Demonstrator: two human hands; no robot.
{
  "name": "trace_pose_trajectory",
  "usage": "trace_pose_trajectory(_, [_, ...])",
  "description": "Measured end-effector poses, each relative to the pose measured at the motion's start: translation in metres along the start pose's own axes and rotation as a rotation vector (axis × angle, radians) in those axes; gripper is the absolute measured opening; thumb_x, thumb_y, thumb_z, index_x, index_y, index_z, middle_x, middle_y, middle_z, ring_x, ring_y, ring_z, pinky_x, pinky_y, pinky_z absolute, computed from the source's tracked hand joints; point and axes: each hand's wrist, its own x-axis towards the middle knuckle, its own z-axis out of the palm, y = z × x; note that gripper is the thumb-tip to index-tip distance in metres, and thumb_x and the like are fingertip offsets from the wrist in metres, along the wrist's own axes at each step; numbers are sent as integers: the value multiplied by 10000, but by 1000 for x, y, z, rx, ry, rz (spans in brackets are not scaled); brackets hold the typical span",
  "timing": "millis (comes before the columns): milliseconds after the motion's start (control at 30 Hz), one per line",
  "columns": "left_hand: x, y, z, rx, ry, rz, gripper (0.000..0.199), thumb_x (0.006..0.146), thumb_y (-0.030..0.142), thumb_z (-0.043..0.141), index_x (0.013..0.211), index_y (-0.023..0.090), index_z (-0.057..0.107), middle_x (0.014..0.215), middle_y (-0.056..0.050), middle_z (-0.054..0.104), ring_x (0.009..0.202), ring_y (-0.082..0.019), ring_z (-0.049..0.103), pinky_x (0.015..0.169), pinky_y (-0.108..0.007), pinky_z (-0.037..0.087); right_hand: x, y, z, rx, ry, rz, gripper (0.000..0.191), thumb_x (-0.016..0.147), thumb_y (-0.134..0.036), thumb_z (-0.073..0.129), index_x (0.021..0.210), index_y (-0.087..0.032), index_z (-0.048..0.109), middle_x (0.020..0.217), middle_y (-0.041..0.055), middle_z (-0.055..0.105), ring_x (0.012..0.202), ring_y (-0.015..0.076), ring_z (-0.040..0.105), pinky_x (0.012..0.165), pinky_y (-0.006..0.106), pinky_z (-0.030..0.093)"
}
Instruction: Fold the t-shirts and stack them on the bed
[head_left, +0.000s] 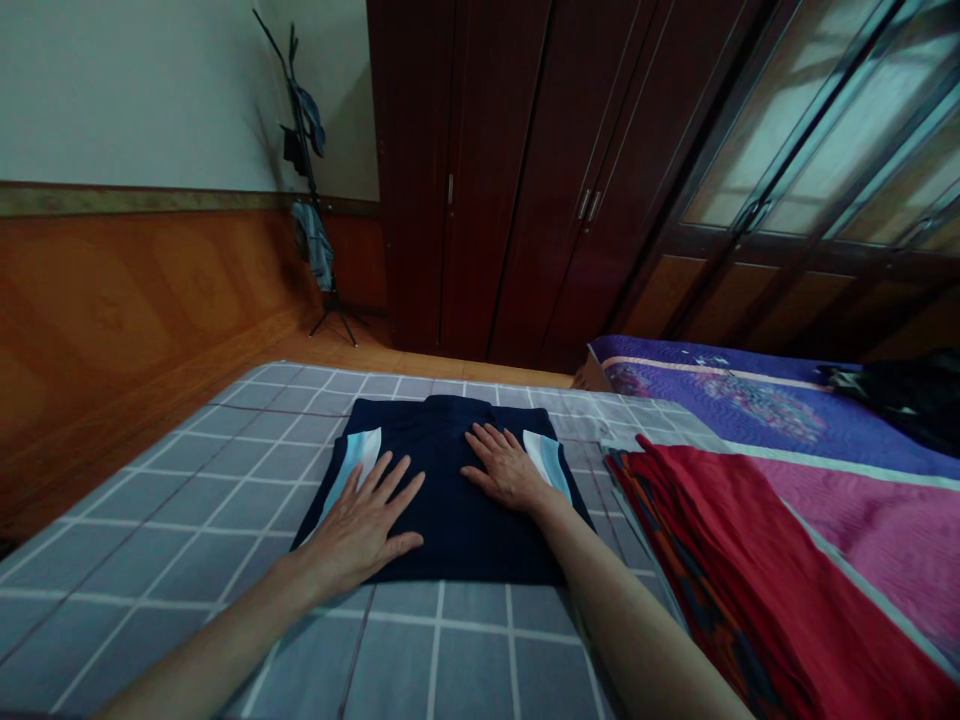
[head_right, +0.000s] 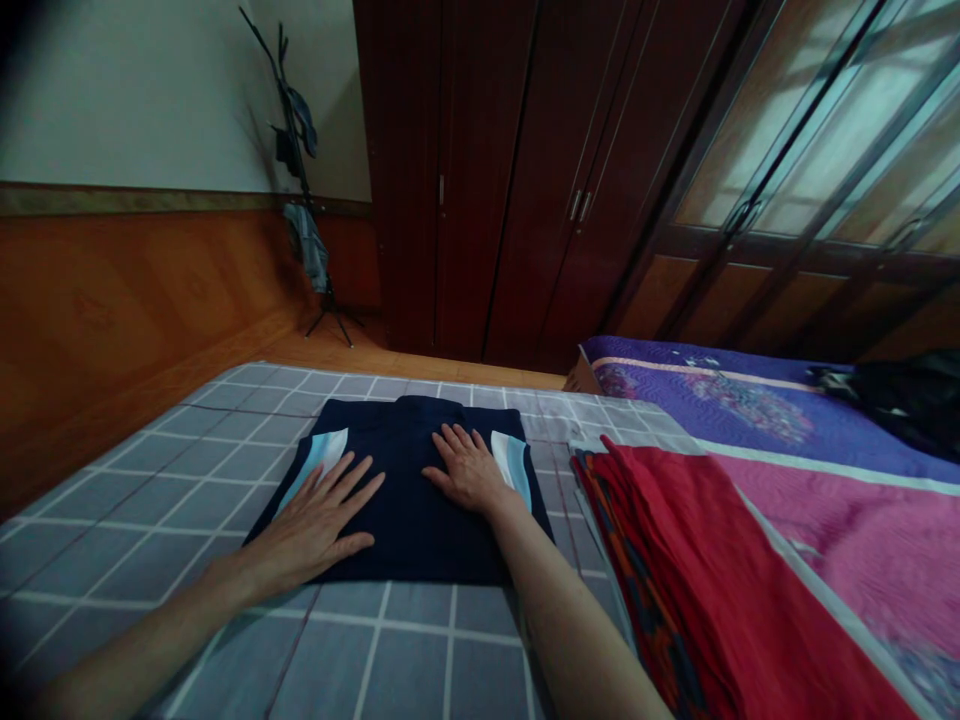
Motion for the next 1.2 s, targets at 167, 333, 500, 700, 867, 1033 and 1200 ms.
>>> trace_pose_trajectory(167, [0, -4, 8, -41, -13, -31, 647, 901, 616, 356, 1458, 301, 263, 1530, -57, 223, 1419, -311, 101, 1118, -561, 97, 1, -18, -14, 17, -9, 24, 712, 893, -603, 389, 1443, -155, 328, 1514, 139, 250, 1400, 314, 173, 1118, 519, 155])
trace_pose_trajectory(333, [-1, -5, 8, -27, 14, -24, 656, 895, 623, 359, 1443, 265, 323, 1528, -69, 227, 1418, -317, 99, 1119, -568, 97, -8, -72, -18, 43, -6, -136, 741, 879, -628, 396, 1462, -183, 286, 1531, 126, 204, 1409, 312, 130, 1130, 495, 133])
trace_pose_trajectory(500, [-3, -4, 11, -30, 21, -22, 660, 903, 615, 341, 1456, 257, 293, 1535, -67, 200, 1421, -315, 78, 1123, -560, 80, -38, -86, 2, 47, -44, -120, 722, 896, -605, 379, 1469, -181, 264, 1527, 118, 215, 1413, 299, 115, 1134, 509, 131])
trace_pose_trajectory(700, [-4, -6, 10, -66, 36, -25, 656, 898, 623, 348, 1457, 286, 283, 1535, -59, 206, 1421, -319, 62, 1123, -565, 64, -85, -32, 2, -65, 3, 82, 707, 894, -605, 374, 1457, -184, 301, 1518, 104, 238, 1406, 287, 162, 1136, 508, 165])
trace_pose_trajectory(867, [-5, -4, 5, -78, 10, -24, 674, 897, 619, 360, 1463, 262, 272, 1535, -86, 201, 1417, -331, 62, 1120, -574, 85, -108, -14, 0, -136, 93, 253, 665, 880, -585, 415, 1399, -169, 423, 1485, 131, 315, 1382, 313, 238, 1107, 531, 243])
trace_pose_trajectory(1033, [-7, 20, -1, -49, 81, 52, 670, 908, 453, 488, 1478, 254, 195, 1549, -73, 158, 1424, -287, 67, 1136, -540, 105, -101, -44, 5, -158, 99, 125, 607, 925, -488, 401, 1432, -158, 353, 1513, 122, 256, 1390, 279, 224, 1103, 491, 282])
trace_pose_trajectory(1200, [-6, 37, 0, -99, -73, 173, 641, 923, 409, 479, 1476, 284, 181, 1550, -50, 158, 1426, -273, 67, 1135, -549, 88, -96, -53, 5, -201, 21, 58, 578, 921, -473, 418, 1427, -196, 367, 1498, 111, 294, 1382, 292, 241, 1098, 517, 274])
